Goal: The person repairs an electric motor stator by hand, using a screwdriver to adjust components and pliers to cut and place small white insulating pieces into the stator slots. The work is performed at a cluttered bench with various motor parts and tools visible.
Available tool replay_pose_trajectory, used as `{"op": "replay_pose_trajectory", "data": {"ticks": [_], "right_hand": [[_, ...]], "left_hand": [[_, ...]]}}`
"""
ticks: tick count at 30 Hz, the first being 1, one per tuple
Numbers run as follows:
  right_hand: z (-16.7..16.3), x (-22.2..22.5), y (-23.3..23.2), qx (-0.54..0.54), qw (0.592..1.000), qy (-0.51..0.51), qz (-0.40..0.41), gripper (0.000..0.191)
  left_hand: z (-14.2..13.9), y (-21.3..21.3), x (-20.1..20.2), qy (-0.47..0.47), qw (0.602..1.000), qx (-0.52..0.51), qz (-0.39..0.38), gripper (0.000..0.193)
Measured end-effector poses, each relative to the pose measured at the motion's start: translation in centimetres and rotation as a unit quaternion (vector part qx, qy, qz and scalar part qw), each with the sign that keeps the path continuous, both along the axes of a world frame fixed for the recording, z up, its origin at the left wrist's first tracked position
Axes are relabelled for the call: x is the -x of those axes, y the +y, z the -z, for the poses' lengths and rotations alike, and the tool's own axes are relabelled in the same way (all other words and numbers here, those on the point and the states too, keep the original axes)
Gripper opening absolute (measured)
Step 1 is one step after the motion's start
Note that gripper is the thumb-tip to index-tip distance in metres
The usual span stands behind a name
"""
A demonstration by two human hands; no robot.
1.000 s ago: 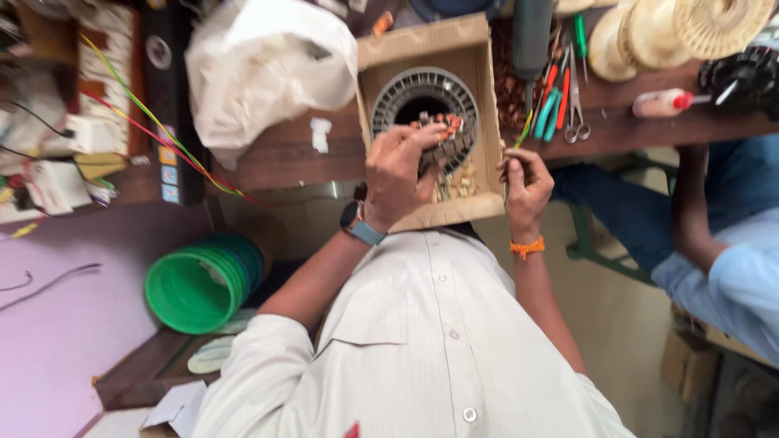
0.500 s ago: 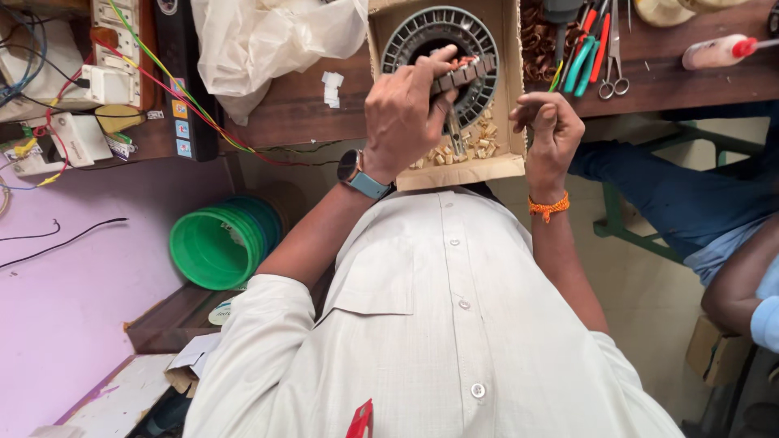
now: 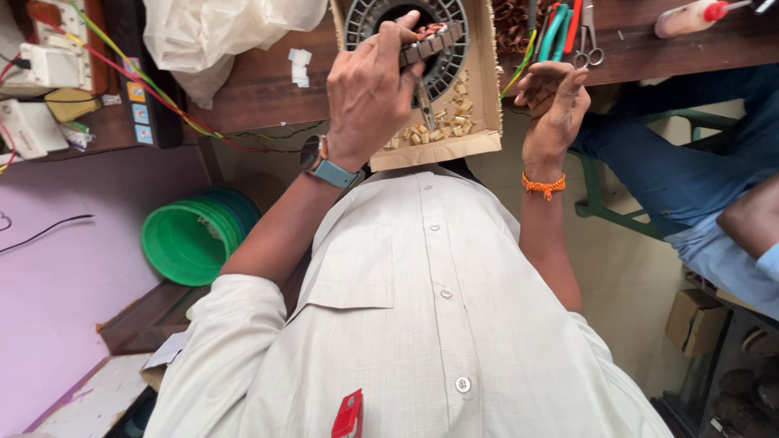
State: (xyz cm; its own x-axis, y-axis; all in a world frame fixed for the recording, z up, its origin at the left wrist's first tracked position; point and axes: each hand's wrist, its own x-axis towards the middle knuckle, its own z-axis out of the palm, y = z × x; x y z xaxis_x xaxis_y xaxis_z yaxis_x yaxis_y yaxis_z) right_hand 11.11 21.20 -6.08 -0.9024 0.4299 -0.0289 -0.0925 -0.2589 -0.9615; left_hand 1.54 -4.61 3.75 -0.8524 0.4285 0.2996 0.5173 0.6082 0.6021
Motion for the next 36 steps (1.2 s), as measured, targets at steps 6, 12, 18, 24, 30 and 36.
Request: {"op": "replay_pose_trajectory", "data": {"ticks": [6, 12, 18, 24, 30, 36], "right_hand": [[3.3, -0.2, 3.0, -0.125, 0.985, -0.116, -0.005, 0.025], [3.7, -0.2, 2.3, -0.111, 0.984, -0.132, -0.042, 0.02], [3.0, 1.2, 0.7, -0.14, 0.978, -0.127, -0.092, 0.017], [4.4, 2.4, 4.6, -0.29, 0.945, -0.148, 0.041, 0.015], [5.0, 4.9, 7.7, -0.346, 0.922, -0.135, 0.107, 0.023], [4.7, 8.9, 6.3, -0.517, 0.796, -0.314, 0.024, 0.085]], "left_hand": [[1.2, -2.0, 0.4, -0.037, 0.993, -0.045, 0.1, 0.05], [2.4, -2.6, 0.8, -0.101, 0.988, -0.063, 0.094, 0.048], [2.0, -2.1, 0.5, -0.095, 0.988, -0.089, 0.086, 0.061], [1.2, -2.0, 0.1, -0.074, 0.991, -0.061, 0.096, 0.061], [1.3, -1.3, -0.3, -0.068, 0.995, -0.048, 0.052, 0.056], [1.4, -1.0, 0.0, -0.07, 0.995, -0.061, 0.031, 0.055]]}}
